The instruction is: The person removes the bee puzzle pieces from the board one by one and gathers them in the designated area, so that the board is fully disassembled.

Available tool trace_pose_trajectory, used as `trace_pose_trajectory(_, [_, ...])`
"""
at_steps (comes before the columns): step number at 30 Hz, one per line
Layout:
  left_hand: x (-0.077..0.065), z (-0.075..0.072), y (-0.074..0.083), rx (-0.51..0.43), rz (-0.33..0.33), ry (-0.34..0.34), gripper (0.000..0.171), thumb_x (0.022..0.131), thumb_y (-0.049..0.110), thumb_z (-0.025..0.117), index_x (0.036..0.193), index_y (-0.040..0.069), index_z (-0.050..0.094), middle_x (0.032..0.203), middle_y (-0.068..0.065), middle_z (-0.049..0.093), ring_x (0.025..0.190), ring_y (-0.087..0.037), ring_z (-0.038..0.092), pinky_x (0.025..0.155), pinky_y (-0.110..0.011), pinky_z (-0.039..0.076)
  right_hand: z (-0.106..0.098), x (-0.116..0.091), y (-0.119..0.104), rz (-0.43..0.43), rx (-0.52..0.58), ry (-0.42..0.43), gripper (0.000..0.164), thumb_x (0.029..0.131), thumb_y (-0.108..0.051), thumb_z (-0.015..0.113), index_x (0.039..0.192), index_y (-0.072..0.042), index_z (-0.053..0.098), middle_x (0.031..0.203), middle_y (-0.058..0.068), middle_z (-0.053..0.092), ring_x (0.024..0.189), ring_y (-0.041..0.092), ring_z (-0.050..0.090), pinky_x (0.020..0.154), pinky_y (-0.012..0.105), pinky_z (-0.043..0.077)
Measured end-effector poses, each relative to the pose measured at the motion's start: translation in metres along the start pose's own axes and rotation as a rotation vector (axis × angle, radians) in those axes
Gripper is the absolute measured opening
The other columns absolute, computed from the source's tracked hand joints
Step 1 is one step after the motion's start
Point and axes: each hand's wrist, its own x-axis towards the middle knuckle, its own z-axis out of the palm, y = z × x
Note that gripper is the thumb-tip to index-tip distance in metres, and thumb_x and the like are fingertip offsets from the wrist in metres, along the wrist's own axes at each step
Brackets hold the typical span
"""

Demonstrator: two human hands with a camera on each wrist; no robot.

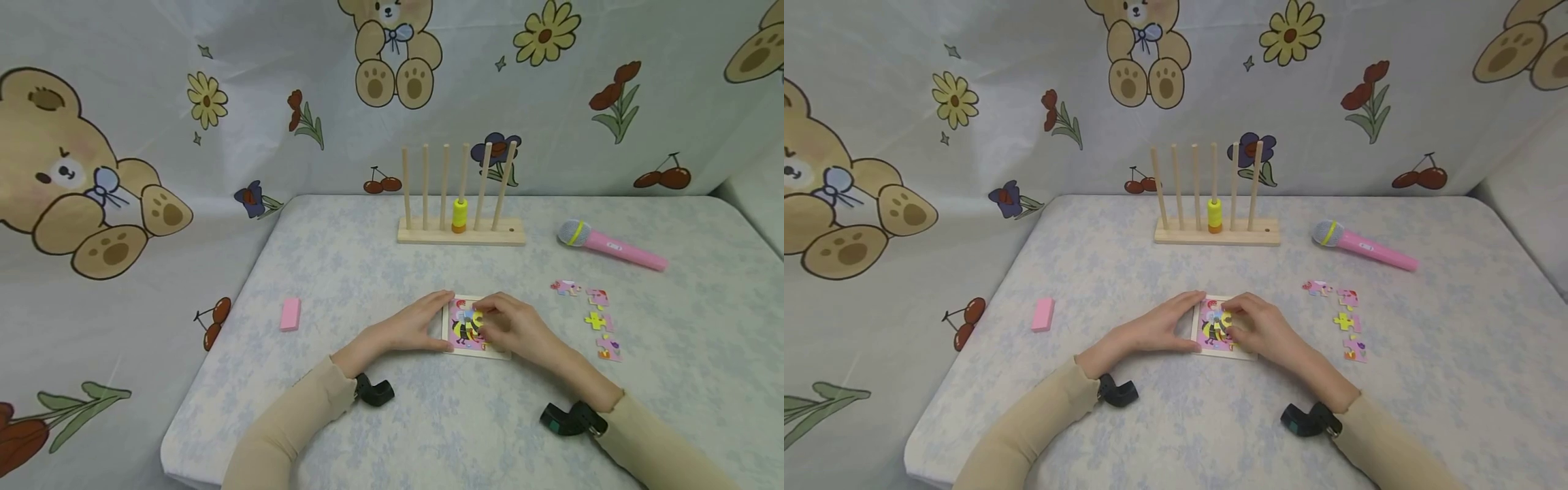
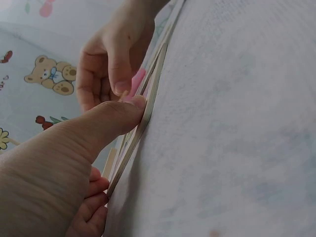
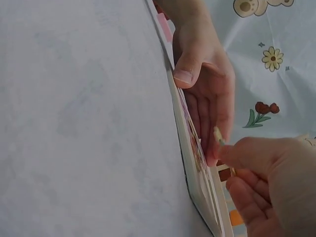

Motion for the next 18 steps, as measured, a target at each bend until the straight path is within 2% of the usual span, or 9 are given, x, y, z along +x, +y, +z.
trace_pose_trajectory(5, [0.001,0.0,0.001,0.003,-0.01,-0.007,0.097,0.082,0.044,0.071,0.15,0.002,0.017,0.154,-0.013,0.019,0.14,-0.02,0.015,0.111,-0.029,0.016,-0.014,0.003,-0.009,0.064,0.06,0.007,0.032,0.082,-0.005,0.073,0.113,-0.006,0.064,0.109,0.001,0.063,0.095,0.019,0.061,0.083,0.036,0.051])
trace_pose_trajectory(10, [0.001,-0.002,0.002,0.01,-0.006,0.003,0.097,0.081,0.043,0.072,0.15,0.002,0.018,0.153,-0.014,0.02,0.14,-0.02,0.016,0.111,-0.029,0.016,-0.044,0.003,-0.014,0.069,0.018,0.044,0.036,0.081,-0.003,0.074,0.115,-0.006,0.063,0.11,0.001,0.063,0.096,0.021,0.062,0.086,0.027,0.049])
trace_pose_trajectory(15, [0.0,-0.001,0.004,0.009,-0.016,0.002,0.096,0.081,0.043,0.072,0.15,0.002,0.018,0.154,-0.012,0.02,0.141,-0.019,0.015,0.111,-0.029,0.016,-0.073,-0.011,-0.009,0.123,-0.046,0.054,0.041,0.08,-0.001,0.074,0.119,-0.007,0.062,0.113,0.002,0.062,0.097,0.017,0.061,0.088,0.012,0.041])
trace_pose_trajectory(18, [-0.001,0.0,0.004,0.006,-0.01,0.0,0.096,0.082,0.042,0.072,0.15,0.002,0.018,0.154,-0.012,0.02,0.141,-0.02,0.015,0.112,-0.029,0.017,-0.085,-0.024,-0.003,0.161,-0.08,0.066,0.042,0.08,-0.001,0.074,0.119,-0.007,0.062,0.114,0.003,0.061,0.098,0.013,0.06,0.086,0.008,0.04])
